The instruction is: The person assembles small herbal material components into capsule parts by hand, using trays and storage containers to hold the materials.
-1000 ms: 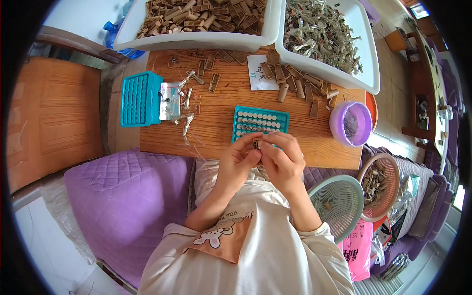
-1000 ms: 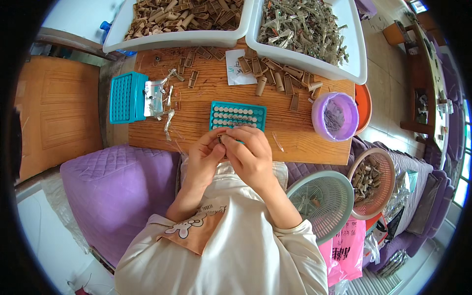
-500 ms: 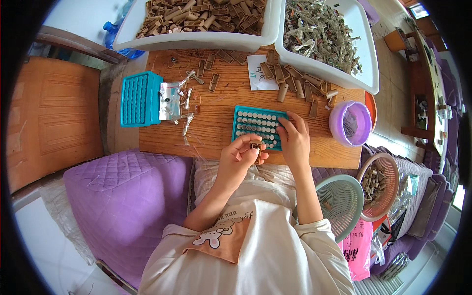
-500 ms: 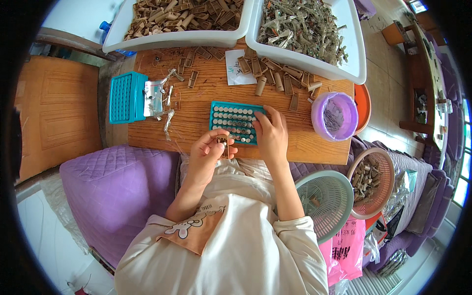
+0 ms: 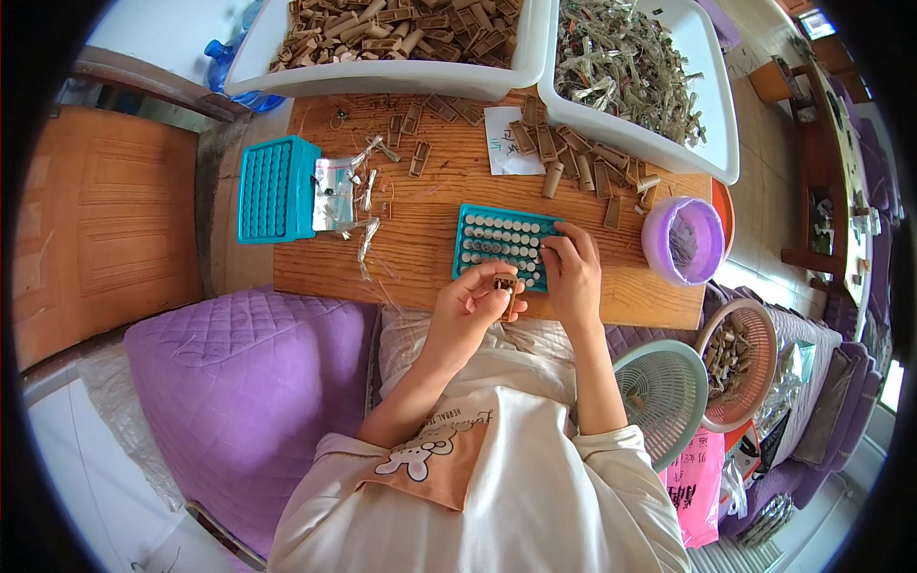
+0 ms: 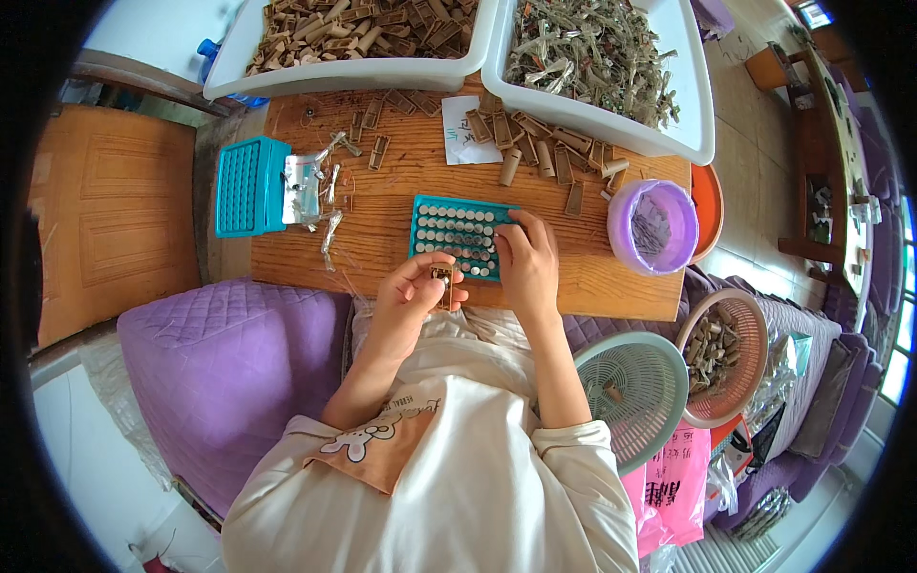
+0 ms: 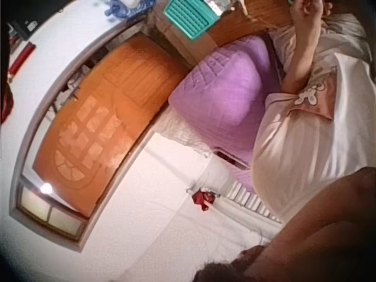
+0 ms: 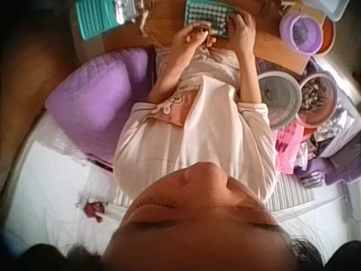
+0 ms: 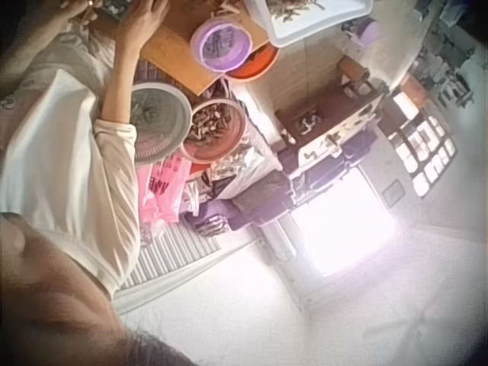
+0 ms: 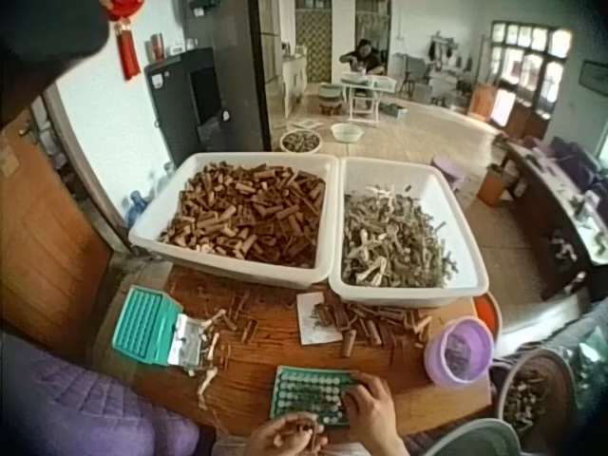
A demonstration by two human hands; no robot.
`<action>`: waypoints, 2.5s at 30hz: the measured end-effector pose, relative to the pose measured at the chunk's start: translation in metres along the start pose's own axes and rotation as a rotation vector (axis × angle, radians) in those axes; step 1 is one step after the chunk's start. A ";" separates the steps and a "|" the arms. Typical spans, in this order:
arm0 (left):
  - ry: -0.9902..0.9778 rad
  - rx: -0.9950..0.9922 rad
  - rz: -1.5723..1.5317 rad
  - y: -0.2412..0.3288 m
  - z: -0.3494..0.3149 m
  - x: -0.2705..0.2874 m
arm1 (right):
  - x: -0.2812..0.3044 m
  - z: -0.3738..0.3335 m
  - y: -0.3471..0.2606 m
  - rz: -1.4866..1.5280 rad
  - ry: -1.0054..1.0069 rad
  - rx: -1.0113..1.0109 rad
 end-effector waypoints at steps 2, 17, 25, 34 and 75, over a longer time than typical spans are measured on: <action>0.000 -0.002 -0.005 -0.001 -0.001 0.001 | 0.010 -0.007 0.002 0.152 0.105 -0.013; -0.043 0.037 -0.009 -0.008 -0.001 -0.006 | 0.036 -0.023 -0.074 0.249 0.000 0.283; 0.024 0.102 -0.011 -0.010 -0.004 0.012 | 0.008 -0.014 -0.003 0.322 -0.057 -0.066; 0.017 0.095 -0.013 -0.014 -0.006 0.015 | -0.001 -0.016 0.000 0.059 -0.025 -0.108; -0.500 0.298 0.332 0.007 -0.019 -0.071 | 0.053 -0.017 -0.071 0.550 -0.803 0.236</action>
Point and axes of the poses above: each hand's wrist, its own z-axis towards the middle knuckle, its own x-axis out of the back of the hand, y = z × x, the point moved 9 cm from there along z, towards the middle knuckle, and after that the axes turned 15 degrees about -y, right-handed, at the moved point
